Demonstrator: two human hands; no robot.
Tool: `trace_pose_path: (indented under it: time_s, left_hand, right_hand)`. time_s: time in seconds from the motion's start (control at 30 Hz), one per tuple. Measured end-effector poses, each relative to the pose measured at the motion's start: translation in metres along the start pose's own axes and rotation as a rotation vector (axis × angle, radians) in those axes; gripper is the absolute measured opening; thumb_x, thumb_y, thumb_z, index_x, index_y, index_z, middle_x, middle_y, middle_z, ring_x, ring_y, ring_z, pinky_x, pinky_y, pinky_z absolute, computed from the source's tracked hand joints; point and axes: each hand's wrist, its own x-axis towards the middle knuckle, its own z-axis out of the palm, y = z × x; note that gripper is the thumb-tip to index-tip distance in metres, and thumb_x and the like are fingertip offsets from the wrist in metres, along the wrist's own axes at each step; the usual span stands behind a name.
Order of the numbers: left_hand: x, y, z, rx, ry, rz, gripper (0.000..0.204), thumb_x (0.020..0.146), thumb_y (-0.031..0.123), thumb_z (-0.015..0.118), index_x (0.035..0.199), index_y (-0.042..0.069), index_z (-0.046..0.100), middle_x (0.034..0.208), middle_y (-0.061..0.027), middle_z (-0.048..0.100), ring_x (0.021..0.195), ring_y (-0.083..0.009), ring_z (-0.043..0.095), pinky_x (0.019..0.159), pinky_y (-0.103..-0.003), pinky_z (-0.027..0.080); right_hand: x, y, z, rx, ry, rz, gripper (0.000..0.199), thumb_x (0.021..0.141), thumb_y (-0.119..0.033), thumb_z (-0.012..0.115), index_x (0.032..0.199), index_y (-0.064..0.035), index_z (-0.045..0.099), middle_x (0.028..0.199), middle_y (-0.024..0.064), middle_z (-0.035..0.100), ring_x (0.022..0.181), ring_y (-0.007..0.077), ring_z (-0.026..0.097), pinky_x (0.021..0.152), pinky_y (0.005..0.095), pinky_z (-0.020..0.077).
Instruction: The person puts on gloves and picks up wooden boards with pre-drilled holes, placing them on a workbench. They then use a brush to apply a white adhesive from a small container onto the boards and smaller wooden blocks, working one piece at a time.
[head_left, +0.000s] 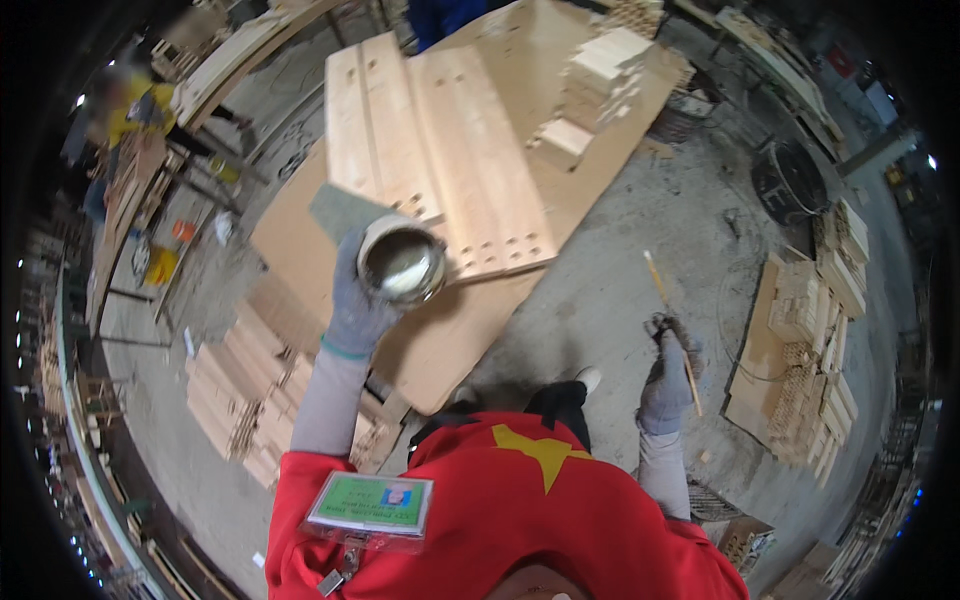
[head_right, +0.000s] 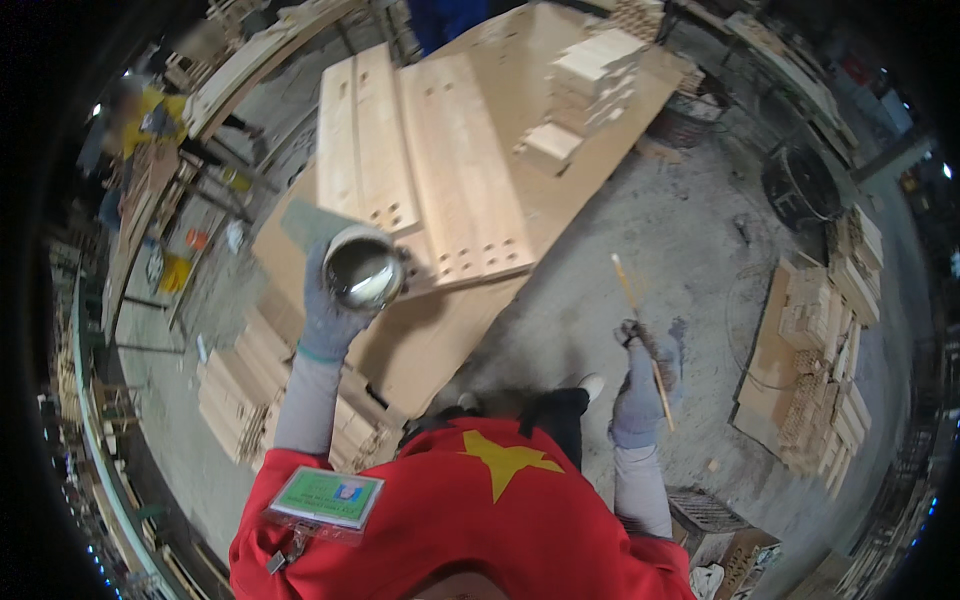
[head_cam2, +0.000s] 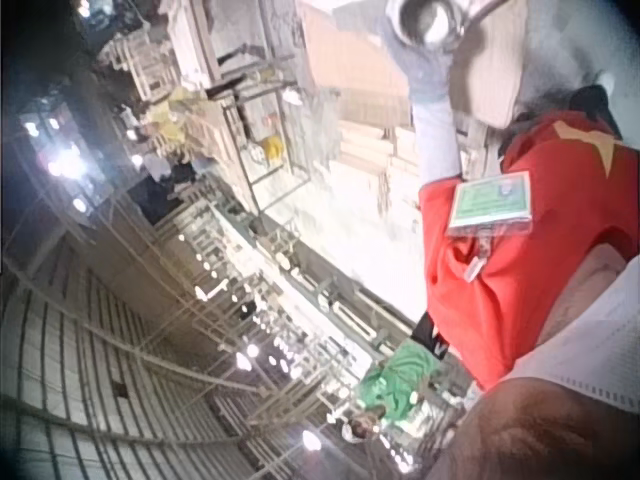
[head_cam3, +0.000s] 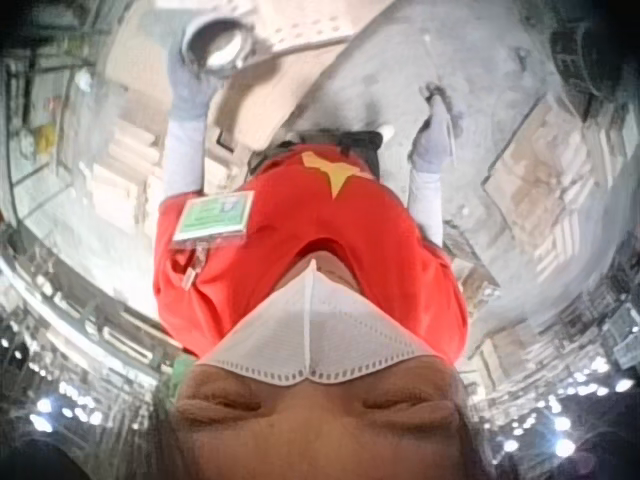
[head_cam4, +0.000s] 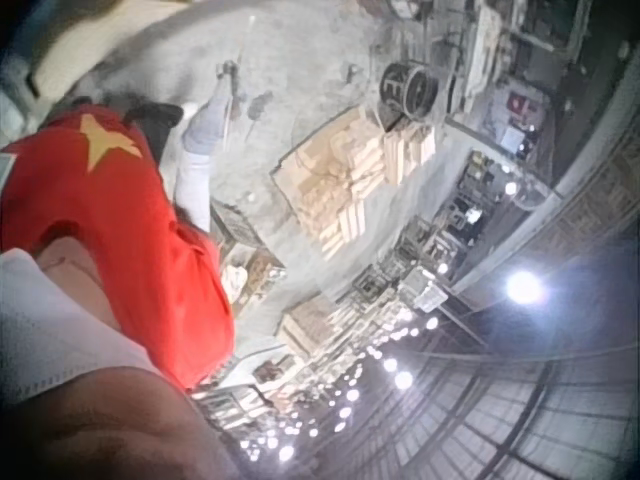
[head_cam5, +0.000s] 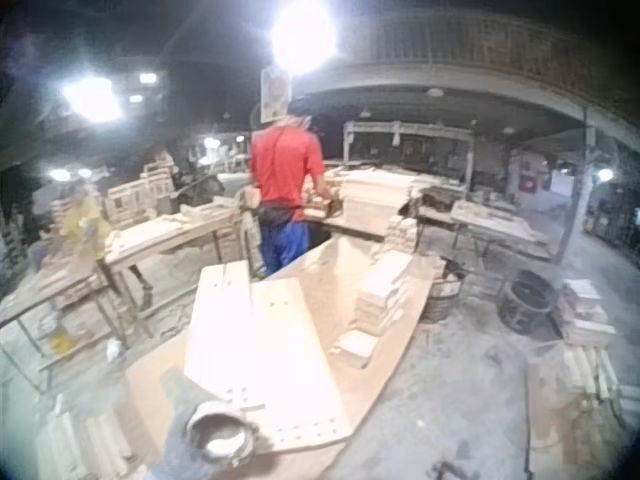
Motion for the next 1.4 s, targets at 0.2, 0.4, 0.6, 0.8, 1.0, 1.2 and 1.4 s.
trace_pose_path:
  time_s: [0.2,0.4,0.6,0.8,1.0,1.2,1.4]
  left_hand:
    - [0.051,-0.082,0.079,-0.030,-0.075,-0.030,0.071,0.089,0.055,0.033,0.129,-0.003,0.036,0.126,-0.0247,0.045,0.111,-0.0379,0.050,0.092,-0.048,0.044]
    - [0.128,-0.184,0.149,-0.199,-0.003,0.018,0.066,0.087,0.058,0.036,0.128,0.006,0.040,0.124,-0.0190,0.047,0.112,-0.0329,0.049,0.096,-0.052,0.038]
    - [0.194,-0.239,0.205,-0.170,-0.142,-0.032,0.059,0.089,0.056,0.033,0.128,0.013,0.041,0.126,-0.0141,0.046,0.109,-0.0360,0.049,0.090,-0.051,0.042]
    - [0.294,-0.209,0.232,0.093,-0.197,0.104,0.046,0.094,0.042,0.033,0.127,0.010,0.042,0.123,-0.0122,0.050,0.111,-0.0277,0.051,0.093,-0.047,0.044]
    - [0.441,-0.122,0.210,0.962,-0.040,0.724,0.035,0.093,0.021,0.039,0.120,0.001,0.049,0.119,-0.0102,0.054,0.108,-0.0205,0.053,0.092,-0.033,0.045]
    - [0.601,-0.078,0.245,0.926,0.170,0.546,0.036,0.077,0.014,0.065,0.108,-0.001,0.054,0.098,-0.0067,0.059,0.082,-0.0141,0.060,0.070,-0.023,0.049]
    - [0.705,-0.081,0.224,1.226,0.288,0.348,0.047,0.083,0.022,0.059,0.122,0.006,0.039,0.099,-0.0102,0.057,0.078,-0.0198,0.062,0.058,-0.032,0.055]
  right_hand:
    - [0.082,-0.006,-0.067,-0.081,-0.016,-0.128,0.024,0.087,-0.004,0.051,0.108,0.0085,0.054,0.097,0.0166,0.059,0.088,0.0226,0.061,0.080,0.0345,0.0516]
    - [0.175,-0.028,-0.153,-0.029,0.036,-0.076,0.027,0.088,-0.004,0.051,0.111,0.0090,0.053,0.099,0.0159,0.059,0.089,0.0204,0.060,0.079,0.0313,0.0507]
    - [0.260,-0.047,-0.208,-0.052,0.076,-0.090,0.028,0.090,-0.007,0.049,0.113,0.0095,0.052,0.100,0.0156,0.060,0.089,0.0199,0.061,0.080,0.0299,0.0493]
    - [0.342,-0.019,-0.221,-0.017,0.098,0.016,0.031,0.090,-0.006,0.048,0.116,0.0105,0.049,0.097,0.0170,0.061,0.085,0.0206,0.061,0.080,0.0313,0.0499]
    - [0.446,0.009,-0.193,0.084,0.058,-0.002,0.032,0.090,-0.005,0.046,0.117,0.0111,0.047,0.095,0.0167,0.060,0.085,0.0206,0.061,0.076,0.0312,0.0522]
    - [0.572,0.021,-0.156,-0.136,0.131,-0.155,0.032,0.090,-0.005,0.043,0.117,0.0117,0.047,0.094,0.0155,0.059,0.086,0.0191,0.060,0.076,0.0300,0.0522]
    - [0.660,0.038,-0.122,0.063,0.088,-0.076,0.026,0.087,-0.005,0.049,0.106,0.0125,0.054,0.097,0.0158,0.059,0.084,0.0197,0.060,0.074,0.0312,0.0526]
